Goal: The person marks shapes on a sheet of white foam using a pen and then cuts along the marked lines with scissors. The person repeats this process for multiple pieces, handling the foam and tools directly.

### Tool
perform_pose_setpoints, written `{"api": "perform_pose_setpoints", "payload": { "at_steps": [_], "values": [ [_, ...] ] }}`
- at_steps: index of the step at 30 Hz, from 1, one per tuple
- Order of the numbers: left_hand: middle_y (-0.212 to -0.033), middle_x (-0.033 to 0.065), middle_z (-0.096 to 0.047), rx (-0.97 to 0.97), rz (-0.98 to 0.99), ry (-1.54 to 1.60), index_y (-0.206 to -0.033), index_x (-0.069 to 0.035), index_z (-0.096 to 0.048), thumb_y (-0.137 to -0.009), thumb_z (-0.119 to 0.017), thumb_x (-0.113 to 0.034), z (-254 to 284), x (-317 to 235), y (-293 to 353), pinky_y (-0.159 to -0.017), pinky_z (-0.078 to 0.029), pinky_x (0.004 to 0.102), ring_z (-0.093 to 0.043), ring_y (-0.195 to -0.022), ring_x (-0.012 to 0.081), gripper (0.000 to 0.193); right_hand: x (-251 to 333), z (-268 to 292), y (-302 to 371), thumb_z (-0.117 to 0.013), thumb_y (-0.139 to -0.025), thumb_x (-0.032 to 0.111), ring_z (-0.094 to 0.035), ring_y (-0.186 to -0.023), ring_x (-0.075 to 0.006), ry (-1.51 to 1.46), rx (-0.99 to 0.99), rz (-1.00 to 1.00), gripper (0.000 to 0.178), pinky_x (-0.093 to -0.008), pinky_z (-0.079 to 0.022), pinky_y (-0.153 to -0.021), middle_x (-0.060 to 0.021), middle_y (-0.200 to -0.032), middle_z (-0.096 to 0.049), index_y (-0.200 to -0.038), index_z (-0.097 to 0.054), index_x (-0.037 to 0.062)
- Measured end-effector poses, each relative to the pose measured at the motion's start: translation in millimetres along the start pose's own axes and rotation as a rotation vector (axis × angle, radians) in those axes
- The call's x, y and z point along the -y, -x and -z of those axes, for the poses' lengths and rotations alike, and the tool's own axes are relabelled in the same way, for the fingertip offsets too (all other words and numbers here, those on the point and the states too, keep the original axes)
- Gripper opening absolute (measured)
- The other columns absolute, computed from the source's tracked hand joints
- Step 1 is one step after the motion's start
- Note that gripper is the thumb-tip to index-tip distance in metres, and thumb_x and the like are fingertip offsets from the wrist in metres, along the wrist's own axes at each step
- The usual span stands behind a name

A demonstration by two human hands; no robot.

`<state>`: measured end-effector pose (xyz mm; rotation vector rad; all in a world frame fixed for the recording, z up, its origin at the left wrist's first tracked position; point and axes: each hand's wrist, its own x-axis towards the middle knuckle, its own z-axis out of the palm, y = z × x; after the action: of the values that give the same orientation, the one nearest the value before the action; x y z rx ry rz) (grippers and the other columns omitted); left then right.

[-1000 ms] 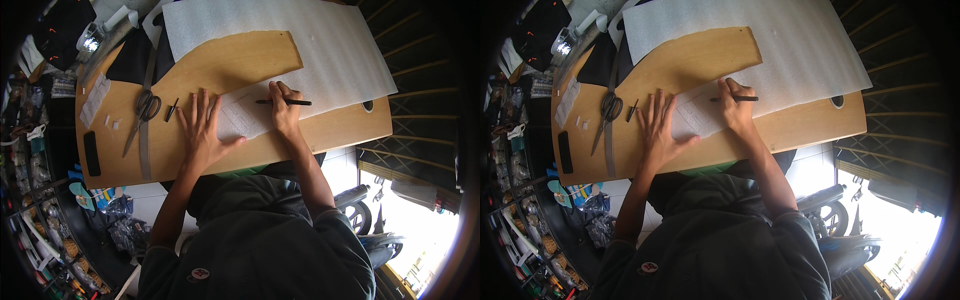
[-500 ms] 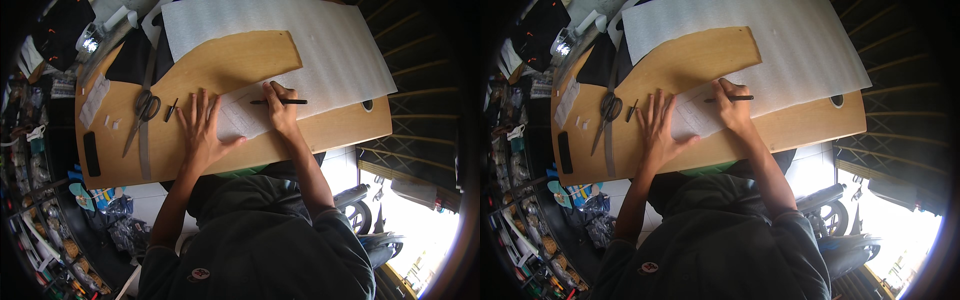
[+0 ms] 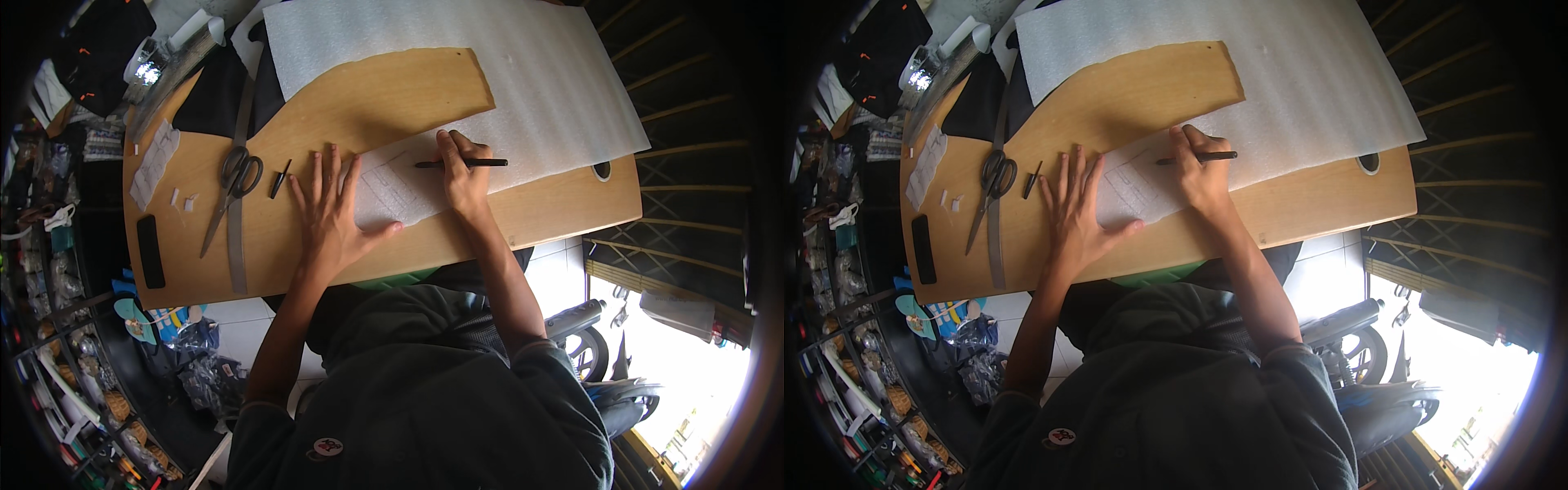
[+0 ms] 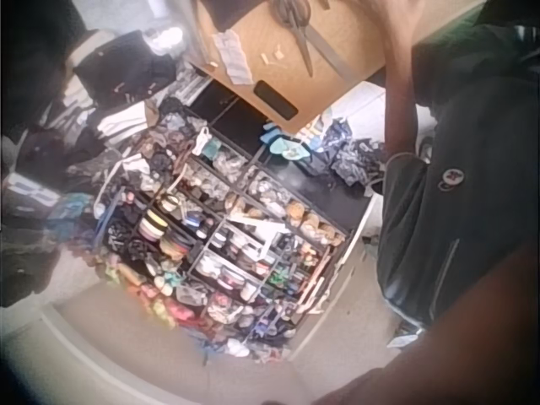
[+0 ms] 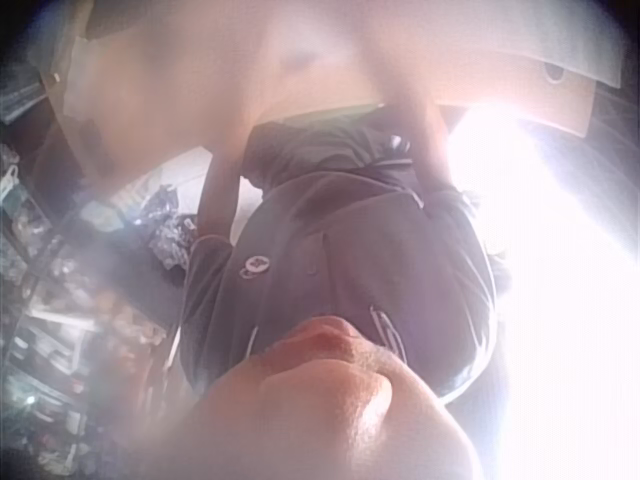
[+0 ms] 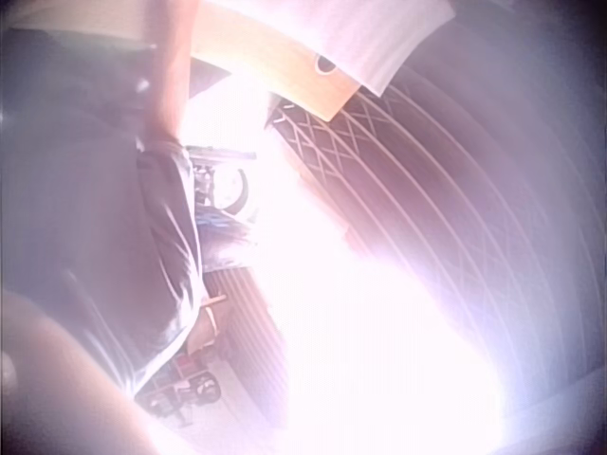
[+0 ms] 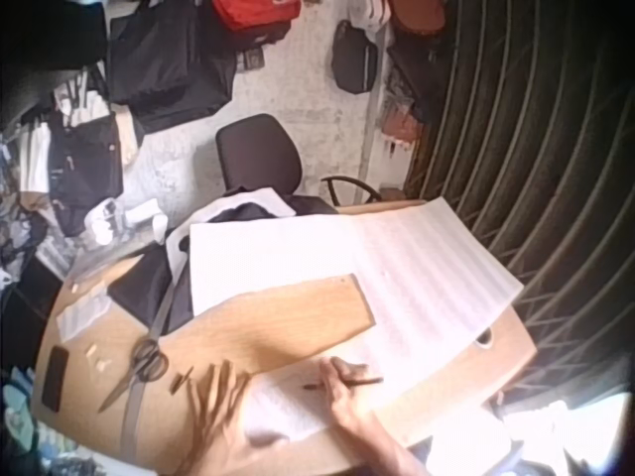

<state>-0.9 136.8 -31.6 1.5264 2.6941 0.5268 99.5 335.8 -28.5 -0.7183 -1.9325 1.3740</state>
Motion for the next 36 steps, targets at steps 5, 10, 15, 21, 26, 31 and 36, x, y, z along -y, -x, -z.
{"api": "perform_pose_setpoints", "payload": {
  "at_steps": [5,10,15,21,26,31,36],
  "values": [
    [-0.165,0.0223,-0.022,-0.001,0.006,0.005,-0.156,-0.008,-0.033,-0.066,-0.079,-0.067,0.0,-0.3,0.3,-0.116,-0.009,0.0733,-0.016,-0.154,0.042,0.117,4.8,-2.2,-1.9,-0.057,-0.101,0.022,-0.041,-0.05,-0.0138,0.045,0.08,0.066,0.042,-0.0344,-0.033,-0.051,-0.0065,-0.051,-0.043,-0.068,-0.059,-0.0035],
    [-0.165,0.0223,-0.023,0.003,0.007,-0.006,-0.155,-0.008,-0.033,-0.066,-0.078,-0.069,-0.5,0.2,0.1,-0.115,-0.009,0.0733,-0.016,-0.154,0.0419,0.117,6.7,-1.5,-0.3,-0.056,-0.101,0.022,-0.042,-0.051,-0.0142,0.058,0.001,-0.009,0.042,-0.0349,-0.034,-0.052,-0.0073,-0.053,-0.046,-0.068,-0.059,-0.0041],
    [-0.164,0.0229,-0.023,-0.002,0.001,-0.002,-0.155,-0.008,-0.034,-0.066,-0.078,-0.07,-0.4,0.3,0.4,-0.115,-0.009,0.0738,-0.016,-0.153,0.0427,0.117,4.6,0.4,-0.2,-0.055,-0.101,0.022,-0.042,-0.052,-0.0142,0.052,-0.027,-0.018,0.042,-0.0349,-0.035,-0.053,-0.008,-0.054,-0.048,-0.069,-0.059,-0.0046],
    [-0.164,0.0237,-0.023,-0.008,-0.009,0.014,-0.155,-0.007,-0.033,-0.067,-0.078,-0.069,0.4,0.1,-0.4,-0.115,-0.008,0.0741,-0.015,-0.153,0.0435,0.117,4.8,0.5,0.3,-0.055,-0.102,0.024,-0.041,-0.053,-0.0141,0.018,-0.038,-0.031,0.044,-0.0344,-0.034,-0.053,-0.0079,-0.054,-0.048,-0.068,-0.057,-0.0039],
    [-0.164,0.0241,-0.023,-0.005,-0.004,0.019,-0.155,-0.007,-0.033,-0.067,-0.078,-0.069,0.9,-0.7,-0.1,-0.115,-0.007,0.0735,-0.014,-0.154,0.0433,0.116,5.6,-0.3,-1.5,-0.055,-0.102,0.025,-0.04,-0.052,-0.0135,0.047,0.036,0.015,0.044,-0.0342,-0.033,-0.052,-0.0067,-0.053,-0.046,-0.068,-0.058,-0.0033],
    [-0.163,0.0243,-0.025,-0.024,-0.018,-0.008,-0.153,-0.006,-0.036,-0.068,-0.072,-0.076,-0.8,0.7,0.1,-0.113,-0.011,0.0763,-0.018,-0.152,0.044,0.116,5.9,-1.4,-2.2,-0.056,-0.102,0.025,-0.041,-0.051,-0.0135,0.037,0.054,0.021,0.044,-0.0344,-0.033,-0.052,-0.0059,-0.052,-0.045,-0.068,-0.058,-0.0029],
    [-0.163,0.0243,-0.025,-0.026,-0.022,-0.011,-0.153,-0.006,-0.036,-0.068,-0.072,-0.075,-0.9,0.8,0.4,-0.112,-0.011,0.0766,-0.017,-0.152,0.044,0.116,5.4,-1.6,-2.8,-0.056,-0.103,0.026,-0.041,-0.05,-0.013,0.023,0.055,0.006,0.044,-0.0332,-0.032,-0.051,-0.005,-0.052,-0.046,-0.068,-0.059,-0.0019]
  ]
}}
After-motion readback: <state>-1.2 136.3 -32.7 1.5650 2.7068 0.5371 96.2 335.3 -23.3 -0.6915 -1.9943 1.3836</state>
